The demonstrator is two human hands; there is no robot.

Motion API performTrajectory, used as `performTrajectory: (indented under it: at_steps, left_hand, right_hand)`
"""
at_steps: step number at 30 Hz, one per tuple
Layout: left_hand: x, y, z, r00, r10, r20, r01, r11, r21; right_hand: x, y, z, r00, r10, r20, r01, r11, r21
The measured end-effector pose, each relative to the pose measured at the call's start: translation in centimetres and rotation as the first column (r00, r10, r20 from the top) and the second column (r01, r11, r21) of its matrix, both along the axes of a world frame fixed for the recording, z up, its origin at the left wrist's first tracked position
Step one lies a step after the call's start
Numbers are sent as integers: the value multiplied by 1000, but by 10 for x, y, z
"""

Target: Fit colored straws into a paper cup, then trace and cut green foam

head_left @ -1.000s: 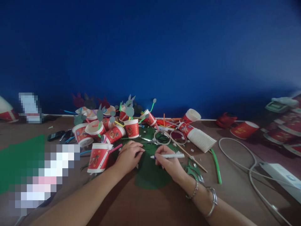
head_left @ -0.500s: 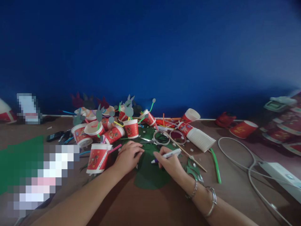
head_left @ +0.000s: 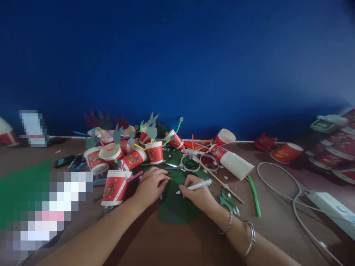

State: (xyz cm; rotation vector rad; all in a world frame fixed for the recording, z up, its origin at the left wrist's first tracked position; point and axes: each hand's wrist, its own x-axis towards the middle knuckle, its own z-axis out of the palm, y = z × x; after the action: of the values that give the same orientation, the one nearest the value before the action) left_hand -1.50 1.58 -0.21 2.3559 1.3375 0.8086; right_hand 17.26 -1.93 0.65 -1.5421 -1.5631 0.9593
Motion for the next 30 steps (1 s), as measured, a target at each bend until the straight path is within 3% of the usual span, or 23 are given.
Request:
performTrajectory:
  at_steps: [7,13,25,30]
  left_hand:
    - [0,0,0,1000,-1,6,1,1000,3]
    - [0,0,-2,1000,-6,9,6,1000,26]
    - [0,0,-2,1000,6,-7,-6,1000,2]
    - [1,0,0,1000,7,-13,-7,1000,-4]
  right_hand:
    - [-2,0,3,998,-34,57,34,999,-5]
    - [3,2,-5,997,-38,-62,38,999,11]
    - [2,-1,-1,998,-30,46,30,999,-13]
    - [4,1,-3,999,-54,5,54,999,-2]
